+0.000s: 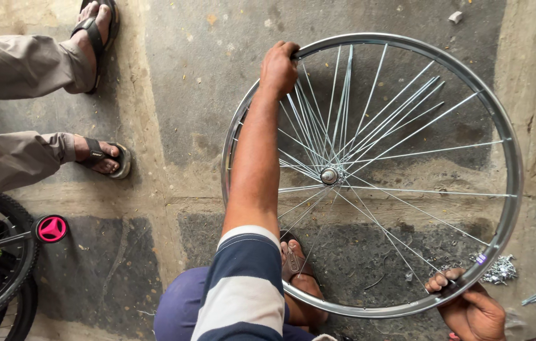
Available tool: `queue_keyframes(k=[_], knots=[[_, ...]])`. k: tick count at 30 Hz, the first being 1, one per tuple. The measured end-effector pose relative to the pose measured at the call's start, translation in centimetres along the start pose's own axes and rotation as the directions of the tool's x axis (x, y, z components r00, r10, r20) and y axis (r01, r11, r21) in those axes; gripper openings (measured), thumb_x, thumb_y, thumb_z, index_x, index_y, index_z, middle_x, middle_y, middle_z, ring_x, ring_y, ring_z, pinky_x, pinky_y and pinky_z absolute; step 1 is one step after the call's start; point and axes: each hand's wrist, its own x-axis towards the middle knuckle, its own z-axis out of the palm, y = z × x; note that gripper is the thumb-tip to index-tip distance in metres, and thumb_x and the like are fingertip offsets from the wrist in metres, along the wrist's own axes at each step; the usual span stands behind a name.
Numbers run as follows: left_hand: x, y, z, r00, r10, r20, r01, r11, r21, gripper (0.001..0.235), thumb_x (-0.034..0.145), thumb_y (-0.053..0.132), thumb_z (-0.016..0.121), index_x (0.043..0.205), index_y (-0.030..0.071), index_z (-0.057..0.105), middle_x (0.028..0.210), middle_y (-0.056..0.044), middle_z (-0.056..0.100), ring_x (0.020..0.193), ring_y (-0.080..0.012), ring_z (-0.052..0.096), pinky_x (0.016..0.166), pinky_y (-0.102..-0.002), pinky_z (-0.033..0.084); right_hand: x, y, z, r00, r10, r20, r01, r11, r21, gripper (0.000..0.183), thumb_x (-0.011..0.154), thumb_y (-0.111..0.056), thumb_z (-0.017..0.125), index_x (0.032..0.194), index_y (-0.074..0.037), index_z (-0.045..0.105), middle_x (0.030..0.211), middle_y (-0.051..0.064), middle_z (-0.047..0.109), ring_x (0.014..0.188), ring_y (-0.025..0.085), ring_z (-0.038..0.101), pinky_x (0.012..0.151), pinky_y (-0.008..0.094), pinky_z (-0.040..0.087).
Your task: The person sits on the ground and laces a bicycle wheel by inserting spokes through the rim and hub, then securing them with nipples. The person repeatedly picks up spokes and nipples, threads them, and tightens them by hand.
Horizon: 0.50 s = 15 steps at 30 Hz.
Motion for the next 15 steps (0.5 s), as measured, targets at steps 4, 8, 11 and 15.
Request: queue_keyframes(k=[4, 8, 11, 15], knots=[[0.7, -0.2, 0.4, 0.994, 0.096, -0.056, -0.092, 0.994, 0.066, 0.024, 0.083, 0.009, 0.070, 0.107, 0.012, 0.075, 0.109, -0.014, 0.070, 0.116, -0.0377, 0.061, 0.096, -0.047, 0.047, 0.0, 0.1, 0.1, 1.000, -0.001, 0.013, 0.001, 1.000, 0.017, 0.030, 0.094, -0.008, 0.060, 0.118, 0.011, 0.060, 0.109, 0.023, 0.056, 0.109, 0.039, 0.050, 0.103, 0.056, 0.035], [0.3, -0.7, 0.8, 0.999, 0.006, -0.034, -0.006, 1.000, 0.013, 0.019, 0.088, 0.010, 0.066, 0.105, 0.009, 0.073, 0.110, -0.013, 0.069, 0.111, -0.0364, 0.061, 0.096, -0.047, 0.046, 0.1, 0.1, -0.1, 1.000, 0.011, -0.019, -0.010, 0.999, 0.035, 0.031, 0.095, -0.008, 0.059, 0.120, 0.010, 0.061, 0.106, 0.022, 0.057, 0.109, 0.038, 0.050, 0.103, 0.055, 0.036], [0.6, 0.2, 0.8, 1.000, -0.015, 0.013, 0.014, 1.000, 0.025, 0.020, 0.091, 0.007, 0.064, 0.109, 0.011, 0.072, 0.111, -0.012, 0.068, 0.114, -0.0349, 0.062, 0.100, -0.044, 0.048, 0.2, 0.2, -0.1, 1.000, 0.008, 0.001, -0.008, 0.998, 0.066, 0.030, 0.094, -0.005, 0.059, 0.120, 0.010, 0.061, 0.107, 0.021, 0.058, 0.109, 0.038, 0.051, 0.103, 0.055, 0.037], [1.3, 3.6, 1.1, 0.998, 0.066, -0.017, -0.066, 0.997, -0.028, 0.027, 0.086, 0.004, 0.063, 0.110, 0.012, 0.072, 0.111, -0.010, 0.068, 0.114, -0.0339, 0.061, 0.099, -0.043, 0.048, 0.2, 0.5, 0.1, 1.000, 0.010, 0.013, -0.011, 0.997, 0.076, 0.030, 0.094, -0.004, 0.060, 0.121, 0.011, 0.061, 0.109, 0.020, 0.059, 0.109, 0.037, 0.051, 0.103, 0.054, 0.037]])
